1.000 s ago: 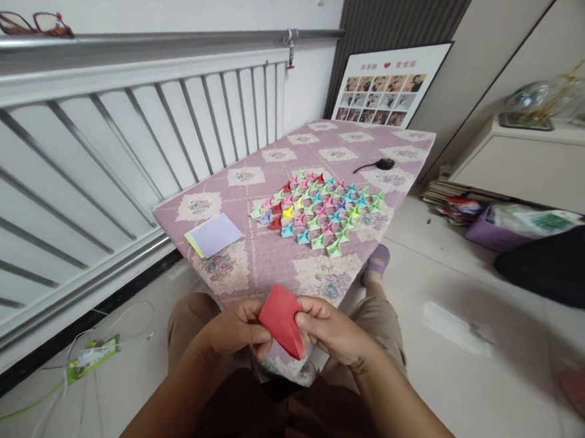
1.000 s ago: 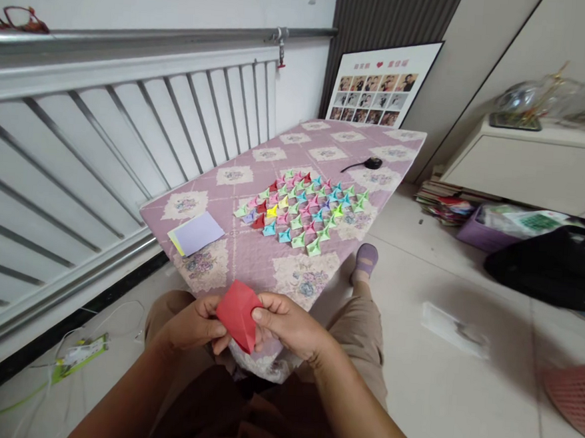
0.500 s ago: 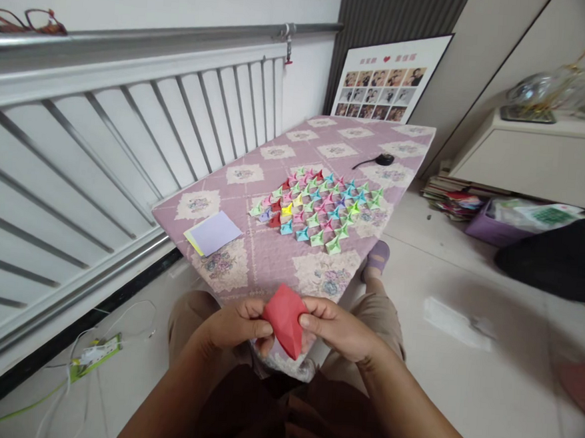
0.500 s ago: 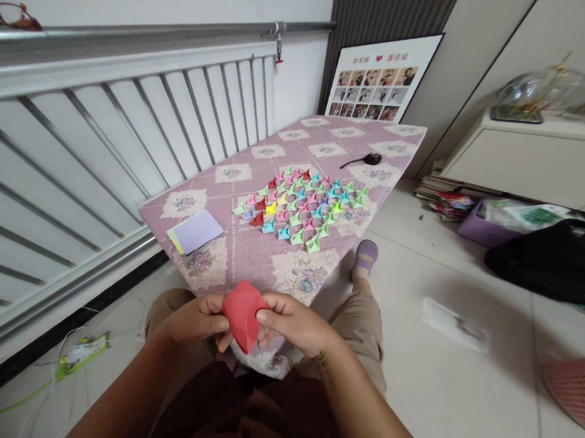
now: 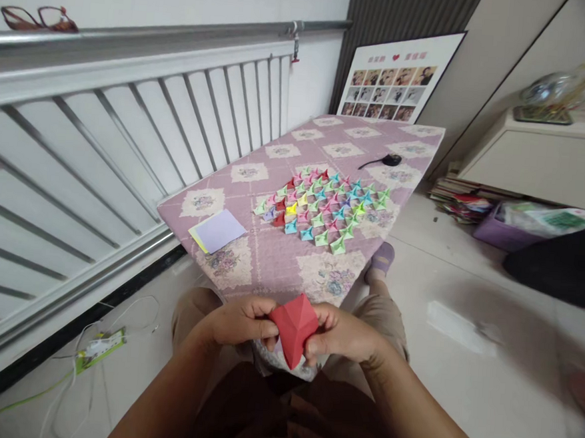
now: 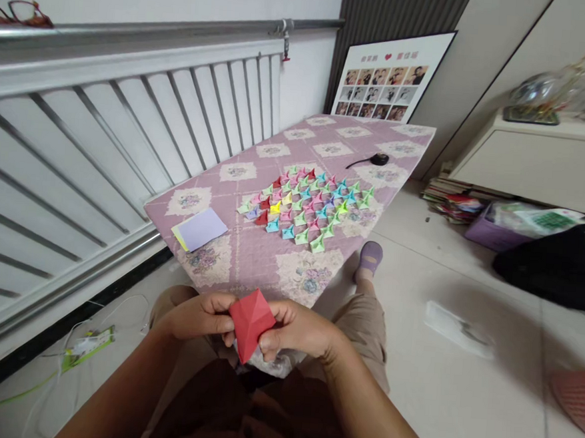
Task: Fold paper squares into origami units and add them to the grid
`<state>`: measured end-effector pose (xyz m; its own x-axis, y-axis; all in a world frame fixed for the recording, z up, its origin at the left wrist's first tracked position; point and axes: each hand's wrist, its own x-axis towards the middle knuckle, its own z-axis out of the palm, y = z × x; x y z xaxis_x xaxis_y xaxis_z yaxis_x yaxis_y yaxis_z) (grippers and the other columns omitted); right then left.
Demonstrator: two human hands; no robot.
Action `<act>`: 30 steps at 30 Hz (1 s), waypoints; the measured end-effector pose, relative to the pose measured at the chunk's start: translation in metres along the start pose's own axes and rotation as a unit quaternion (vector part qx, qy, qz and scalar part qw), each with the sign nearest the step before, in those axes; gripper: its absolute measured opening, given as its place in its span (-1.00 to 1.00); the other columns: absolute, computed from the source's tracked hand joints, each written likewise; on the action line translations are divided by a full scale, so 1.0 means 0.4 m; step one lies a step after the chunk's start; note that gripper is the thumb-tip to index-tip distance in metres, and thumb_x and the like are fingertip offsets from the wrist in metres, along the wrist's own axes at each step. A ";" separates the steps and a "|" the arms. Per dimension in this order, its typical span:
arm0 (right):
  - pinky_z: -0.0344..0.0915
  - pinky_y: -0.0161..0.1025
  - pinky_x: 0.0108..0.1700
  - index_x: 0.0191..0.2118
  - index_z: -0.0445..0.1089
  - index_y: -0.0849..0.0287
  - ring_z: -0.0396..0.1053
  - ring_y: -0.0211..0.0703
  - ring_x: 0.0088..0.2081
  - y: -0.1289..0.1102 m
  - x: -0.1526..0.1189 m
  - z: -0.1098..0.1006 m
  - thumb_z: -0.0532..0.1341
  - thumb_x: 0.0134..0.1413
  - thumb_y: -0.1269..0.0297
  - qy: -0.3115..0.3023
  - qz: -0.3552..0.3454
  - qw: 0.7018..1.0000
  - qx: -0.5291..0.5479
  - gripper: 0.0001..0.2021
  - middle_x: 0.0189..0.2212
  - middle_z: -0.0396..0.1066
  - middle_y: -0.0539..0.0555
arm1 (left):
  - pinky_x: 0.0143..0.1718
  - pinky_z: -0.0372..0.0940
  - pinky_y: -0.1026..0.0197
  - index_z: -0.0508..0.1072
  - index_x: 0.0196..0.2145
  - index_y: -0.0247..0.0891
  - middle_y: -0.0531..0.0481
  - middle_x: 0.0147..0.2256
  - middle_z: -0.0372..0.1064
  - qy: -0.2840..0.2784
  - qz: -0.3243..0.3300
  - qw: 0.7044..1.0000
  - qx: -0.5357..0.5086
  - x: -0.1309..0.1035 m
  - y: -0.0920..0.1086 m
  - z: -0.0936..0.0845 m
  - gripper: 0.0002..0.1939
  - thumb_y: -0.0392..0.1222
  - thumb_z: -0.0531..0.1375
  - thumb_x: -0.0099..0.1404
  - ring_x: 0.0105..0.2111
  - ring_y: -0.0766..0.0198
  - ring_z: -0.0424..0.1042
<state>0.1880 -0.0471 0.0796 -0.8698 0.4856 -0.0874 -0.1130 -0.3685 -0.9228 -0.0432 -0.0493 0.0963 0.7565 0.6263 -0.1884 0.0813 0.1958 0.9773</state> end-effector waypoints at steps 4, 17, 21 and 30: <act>0.31 -0.42 -0.38 -0.32 0.47 0.31 0.33 -0.40 -0.52 -0.002 -0.003 -0.005 0.36 -0.11 0.02 0.022 0.012 0.999 -0.029 -0.61 -0.50 0.44 0.00 | -0.42 0.23 0.34 0.44 -0.35 -0.37 0.02 -0.49 0.35 -0.004 -0.006 0.999 0.035 -0.005 0.010 -0.003 -0.62 0.07 0.24 0.18 -0.50 0.38 0.31; 0.29 -0.30 -0.29 -0.28 0.45 0.22 0.33 -0.29 -0.41 -0.014 -0.003 -0.001 0.29 -0.02 0.01 0.115 0.007 0.985 -0.130 -0.66 -0.43 0.40 -0.02 | 0.02 0.17 0.14 0.47 -0.23 -0.30 -0.12 -0.07 0.30 -0.002 0.090 0.970 0.227 -0.009 0.065 -0.028 -0.80 -0.17 0.12 0.28 -0.05 0.14 0.28; 0.27 -0.27 -0.22 -0.27 0.46 0.20 0.34 -0.21 -0.32 -0.017 0.001 0.001 0.21 0.08 0.09 0.202 -0.053 0.949 -0.235 -0.74 -0.36 0.42 0.02 | -0.09 0.22 0.16 0.37 -0.02 -0.22 -0.15 0.08 0.19 0.157 0.082 0.978 0.110 0.002 0.032 -0.011 -0.63 -0.21 0.20 0.19 -0.08 0.17 0.31; 0.27 -0.27 -0.21 -0.37 0.40 0.15 0.36 -0.16 -0.30 -0.019 -0.011 0.019 0.13 0.16 0.16 0.322 -0.116 0.829 -0.442 -0.79 -0.41 0.40 0.04 | -0.38 0.20 0.31 0.36 -0.10 -0.33 0.00 -0.35 0.33 0.257 0.054 0.949 -0.171 0.075 -0.074 0.114 -0.58 -0.08 0.25 0.12 -0.43 0.38 0.28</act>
<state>0.1892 -0.0525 0.0900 -0.4052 0.8896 0.2106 0.4019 0.3803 -0.8330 0.0068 -0.0707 0.0662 0.3239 0.9252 -0.1979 -0.2613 0.2885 0.9211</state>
